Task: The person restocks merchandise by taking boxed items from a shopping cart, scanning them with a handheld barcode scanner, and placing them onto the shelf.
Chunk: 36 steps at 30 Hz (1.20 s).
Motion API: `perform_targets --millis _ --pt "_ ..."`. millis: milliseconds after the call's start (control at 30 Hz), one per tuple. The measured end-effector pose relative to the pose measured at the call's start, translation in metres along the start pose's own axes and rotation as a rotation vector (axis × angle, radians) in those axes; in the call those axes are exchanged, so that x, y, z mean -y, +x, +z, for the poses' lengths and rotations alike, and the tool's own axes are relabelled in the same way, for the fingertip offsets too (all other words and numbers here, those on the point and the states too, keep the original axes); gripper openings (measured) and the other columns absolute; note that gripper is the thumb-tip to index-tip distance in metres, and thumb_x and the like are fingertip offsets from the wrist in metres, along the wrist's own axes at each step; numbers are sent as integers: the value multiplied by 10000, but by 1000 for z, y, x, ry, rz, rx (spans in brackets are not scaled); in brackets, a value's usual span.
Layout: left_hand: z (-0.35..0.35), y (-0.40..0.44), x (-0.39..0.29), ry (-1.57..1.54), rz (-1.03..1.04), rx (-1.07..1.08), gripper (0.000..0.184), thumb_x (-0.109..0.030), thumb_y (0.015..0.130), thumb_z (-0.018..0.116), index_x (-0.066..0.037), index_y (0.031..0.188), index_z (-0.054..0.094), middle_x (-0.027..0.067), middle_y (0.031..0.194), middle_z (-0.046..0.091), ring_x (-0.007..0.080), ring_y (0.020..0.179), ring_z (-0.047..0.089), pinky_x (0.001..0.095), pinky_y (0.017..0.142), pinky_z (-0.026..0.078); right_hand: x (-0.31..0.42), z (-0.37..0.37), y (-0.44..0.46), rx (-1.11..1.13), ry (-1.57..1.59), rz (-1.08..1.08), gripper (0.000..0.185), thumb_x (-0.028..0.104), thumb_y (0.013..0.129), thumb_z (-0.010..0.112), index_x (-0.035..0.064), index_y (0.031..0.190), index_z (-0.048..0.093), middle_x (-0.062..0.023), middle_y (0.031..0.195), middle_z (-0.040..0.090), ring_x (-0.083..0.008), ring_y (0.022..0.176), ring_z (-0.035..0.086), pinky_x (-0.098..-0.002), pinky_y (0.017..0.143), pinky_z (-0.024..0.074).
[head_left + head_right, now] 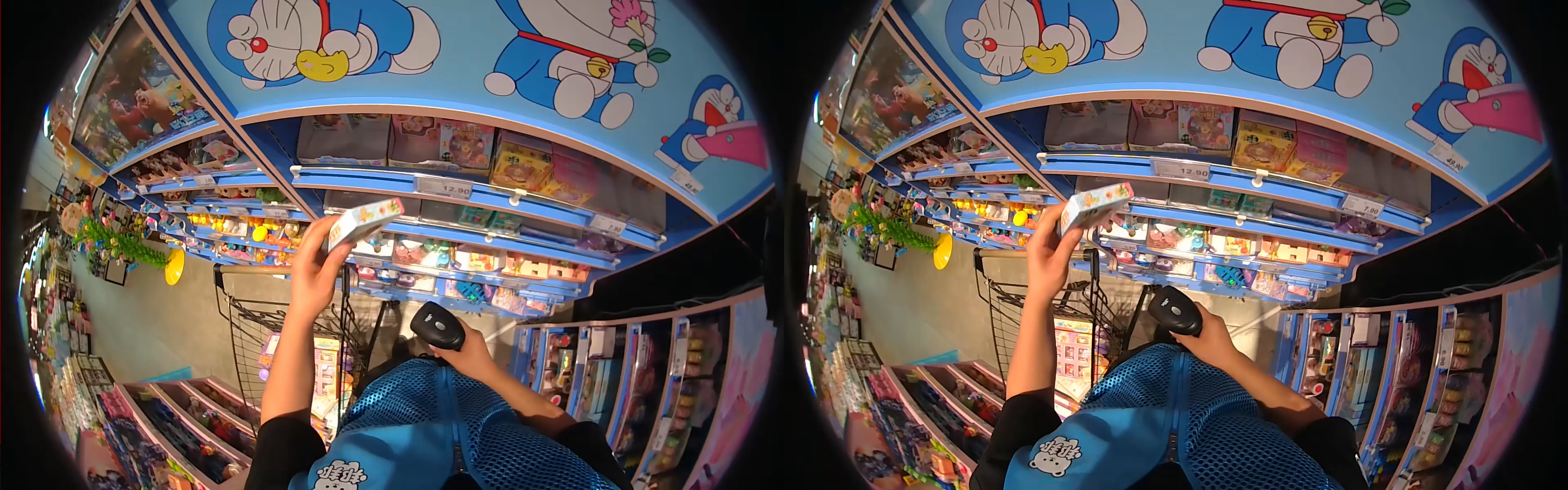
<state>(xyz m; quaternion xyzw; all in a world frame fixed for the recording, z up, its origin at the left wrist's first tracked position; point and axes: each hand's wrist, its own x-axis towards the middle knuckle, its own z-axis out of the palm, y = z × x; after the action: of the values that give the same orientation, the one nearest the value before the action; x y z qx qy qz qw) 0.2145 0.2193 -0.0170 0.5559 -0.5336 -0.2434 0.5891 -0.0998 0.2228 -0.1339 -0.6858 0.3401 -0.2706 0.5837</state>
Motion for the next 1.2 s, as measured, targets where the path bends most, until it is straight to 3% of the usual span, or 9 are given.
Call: perform_targets --millis 133,233,333,433,567,800,1000,1100,1200 --pt "8 39 -25 63 142 60 403 43 928 662 51 1324 593 127 1320 564 221 1246 550 326 1067 423 -1 6 -8 -62 -9 31 579 79 831 819 4 1347 567 -90 995 752 -130 826 728 -289 741 590" --pt "14 65 -29 184 210 105 384 16 929 674 42 1307 614 121 1297 577 210 1223 559 321 1050 429 6 7 -16 -98 -40 143 533 142 811 823 35 1285 604 -152 1011 751 -261 933 743 -358 818 568" --pt "23 90 -31 162 233 100 369 4 929 673 23 1294 625 107 1256 599 188 1177 577 304 1001 454 4 8 -24 -147 -15 116 542 148 814 823 33 1295 600 -150 1014 751 -257 942 739 -355 823 566" --pt "45 96 -54 241 337 110 367 16 882 698 -15 1244 655 125 1205 653 258 1123 647 325 939 515 6 7 -33 -194 21 112 546 154 819 825 27 1298 597 -148 1016 752 -241 931 740 -350 819 567" --pt "92 105 -73 331 653 308 392 -10 877 725 -13 1258 635 159 1127 677 310 1056 671 373 917 526 15 4 -40 -232 65 169 527 149 831 821 24 1292 601 -143 1006 755 -221 917 741 -336 817 569" --pt "166 135 -66 394 589 439 353 -54 887 728 -16 1222 623 176 1081 658 400 986 649 437 833 526 9 -1 -53 -303 -35 89 492 130 846 805 15 1281 606 -135 1015 760 -216 924 742 -332 818 570" --pt "200 151 -59 484 612 497 350 -109 899 723 -12 1222 631 220 1039 673 408 987 656 474 830 518 3 -12 -69 -394 34 113 475 136 846 804 18 1264 612 -144 1008 756 -221 904 741 -339 810 569" --pt "208 157 -56 589 524 545 342 -144 895 732 -11 1201 653 225 1003 686 418 957 662 482 817 520 -4 -17 -77 -402 41 146 475 137 845 804 20 1264 612 -144 996 754 -215 888 738 -341 799 568" --pt "211 157 -53 598 493 509 337 -170 884 750 -35 1185 680 196 921 681 417 909 668 490 779 523 -5 -22 -81 -392 62 207 477 141 842 806 20 1261 614 -144 987 752 -215 879 738 -342 792 567"
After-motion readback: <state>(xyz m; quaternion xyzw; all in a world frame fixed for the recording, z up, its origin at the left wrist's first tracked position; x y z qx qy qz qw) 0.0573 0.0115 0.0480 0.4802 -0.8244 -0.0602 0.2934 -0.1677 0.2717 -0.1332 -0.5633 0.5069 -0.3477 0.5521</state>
